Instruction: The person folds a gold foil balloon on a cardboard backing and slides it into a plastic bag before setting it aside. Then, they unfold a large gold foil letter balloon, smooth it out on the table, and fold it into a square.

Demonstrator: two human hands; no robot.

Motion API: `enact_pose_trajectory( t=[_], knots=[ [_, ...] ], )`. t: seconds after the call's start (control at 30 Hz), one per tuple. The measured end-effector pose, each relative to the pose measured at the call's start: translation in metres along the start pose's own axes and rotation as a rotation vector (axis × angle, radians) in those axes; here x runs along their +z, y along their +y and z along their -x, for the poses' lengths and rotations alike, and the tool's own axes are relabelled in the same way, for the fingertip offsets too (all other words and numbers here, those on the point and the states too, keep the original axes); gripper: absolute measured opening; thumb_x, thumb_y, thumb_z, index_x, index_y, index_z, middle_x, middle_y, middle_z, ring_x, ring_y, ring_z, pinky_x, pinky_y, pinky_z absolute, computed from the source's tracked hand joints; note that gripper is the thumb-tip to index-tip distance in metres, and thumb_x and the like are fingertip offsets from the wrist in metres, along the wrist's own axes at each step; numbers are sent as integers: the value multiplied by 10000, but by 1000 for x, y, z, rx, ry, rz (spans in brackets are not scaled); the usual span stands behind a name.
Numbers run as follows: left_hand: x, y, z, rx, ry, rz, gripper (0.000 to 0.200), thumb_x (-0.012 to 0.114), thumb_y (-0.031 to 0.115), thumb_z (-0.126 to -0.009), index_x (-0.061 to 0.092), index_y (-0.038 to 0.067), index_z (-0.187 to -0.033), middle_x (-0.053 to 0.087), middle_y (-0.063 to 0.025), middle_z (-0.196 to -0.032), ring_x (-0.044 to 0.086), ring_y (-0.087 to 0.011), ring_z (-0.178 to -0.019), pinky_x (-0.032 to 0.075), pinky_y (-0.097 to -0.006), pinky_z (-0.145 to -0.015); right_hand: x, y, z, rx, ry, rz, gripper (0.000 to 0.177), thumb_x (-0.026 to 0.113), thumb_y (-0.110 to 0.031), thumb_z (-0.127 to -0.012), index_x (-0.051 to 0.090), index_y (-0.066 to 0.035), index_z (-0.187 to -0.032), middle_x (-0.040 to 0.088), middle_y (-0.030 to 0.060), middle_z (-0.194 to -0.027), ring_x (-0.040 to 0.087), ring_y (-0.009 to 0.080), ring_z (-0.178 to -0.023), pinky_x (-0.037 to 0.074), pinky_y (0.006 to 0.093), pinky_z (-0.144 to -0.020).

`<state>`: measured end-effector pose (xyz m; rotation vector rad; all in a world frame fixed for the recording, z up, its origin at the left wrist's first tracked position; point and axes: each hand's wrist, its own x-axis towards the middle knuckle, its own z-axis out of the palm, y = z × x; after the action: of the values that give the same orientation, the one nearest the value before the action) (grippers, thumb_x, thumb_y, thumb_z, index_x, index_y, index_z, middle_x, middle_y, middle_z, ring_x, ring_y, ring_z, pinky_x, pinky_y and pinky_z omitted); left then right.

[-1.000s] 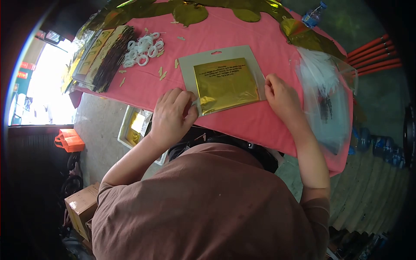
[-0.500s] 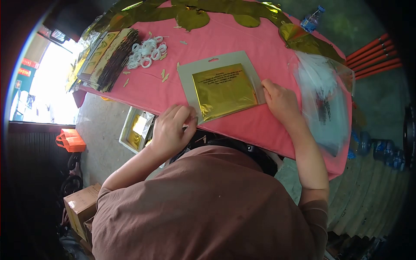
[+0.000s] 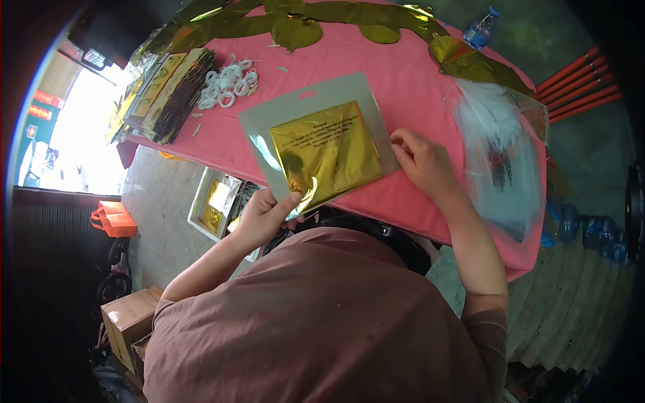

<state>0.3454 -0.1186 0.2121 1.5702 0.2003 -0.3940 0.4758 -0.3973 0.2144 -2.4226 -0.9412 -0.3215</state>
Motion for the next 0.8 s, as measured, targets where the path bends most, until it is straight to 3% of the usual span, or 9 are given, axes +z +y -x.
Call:
enact_pose_trajectory(
  t=[0.07, 0.17, 0.27, 0.37, 0.47, 0.53, 0.6, 0.63, 0.8],
  knots=[
    [-5, 2, -2, 64, -65, 7, 281, 531, 311, -927, 616, 51, -991, 601, 0, -781, 548, -63, -590, 425, -184, -499, -4, 2, -2, 292, -39, -471, 157, 596, -157, -855, 561, -53, -969, 623, 104, -740, 627, 174, -635, 478, 288, -536],
    [-5, 14, -9, 216, -24, 25, 297, 509, 312, -940, 567, 43, -829, 560, 18, -651, 472, -32, -519, 385, -178, -486, -19, -3, -9, 486, -193, -1045, 146, 607, -177, -875, 598, -55, -954, 599, 22, -721, 577, 79, -624, 463, 216, -547],
    [-17, 25, -15, 222, -68, -61, 289, 510, 307, -940, 571, 44, -836, 563, 15, -665, 477, -35, -529, 380, -183, -492, -30, -5, -10, 652, -219, -1238, 111, 603, -170, -885, 606, -62, -860, 552, -45, -702, 509, 36, -576, 453, 194, -541],
    [-22, 33, -25, 271, 0, 16, 333, 466, 347, -953, 563, 34, -895, 575, -1, -682, 488, -52, -542, 385, -190, -502, -23, 9, -6, 517, -236, -1390, 69, 577, -103, -886, 591, -69, -828, 502, -41, -672, 435, 11, -488, 385, 178, -431],
    [-33, 32, -35, 284, 43, 136, 370, 415, 376, -962, 523, 26, -1017, 599, -47, -770, 523, -80, -609, 417, -213, -558, -26, 0, -10, 517, -119, -1323, 86, 587, -106, -886, 583, -50, -821, 542, -24, -673, 426, 23, -459, 427, 194, -492],
    [-22, 32, -44, 613, -27, 479, 329, 462, 312, -950, 476, 26, -1115, 596, -90, -933, 575, -125, -760, 467, -245, -657, -25, -20, -15, 497, 4, -1258, 76, 583, -98, -887, 584, -42, -836, 540, -18, -655, 421, 25, -444, 415, 189, -476],
    [0, 41, -39, 674, 33, 643, 308, 502, 205, -933, 437, 30, -1177, 557, -125, -1083, 580, -179, -922, 497, -290, -777, -20, -32, -17, 477, 112, -1194, 68, 580, -90, -887, 585, -34, -850, 538, -12, -638, 416, 27, -429, 403, 184, -460],
    [-2, 38, -39, 600, 29, 786, 327, 524, 96, -906, 428, 12, -1207, 546, -144, -1145, 573, -225, -1019, 490, -339, -887, -17, -35, -18, 409, 147, -1176, 46, 574, -71, -887, 585, -27, -890, 558, 0, -674, 439, 37, -436, 374, 183, -418],
    [-32, 39, -34, 484, 26, 1129, 313, 520, 72, -900, 441, -22, -1188, 546, -159, -1175, 556, -258, -1078, 469, -381, -948, -6, -71, -21, 267, 138, -1220, 82, 561, -43, -887, 587, -19, -962, 574, 14, -693, 470, 55, -438, 355, 189, -375]
  ],
)
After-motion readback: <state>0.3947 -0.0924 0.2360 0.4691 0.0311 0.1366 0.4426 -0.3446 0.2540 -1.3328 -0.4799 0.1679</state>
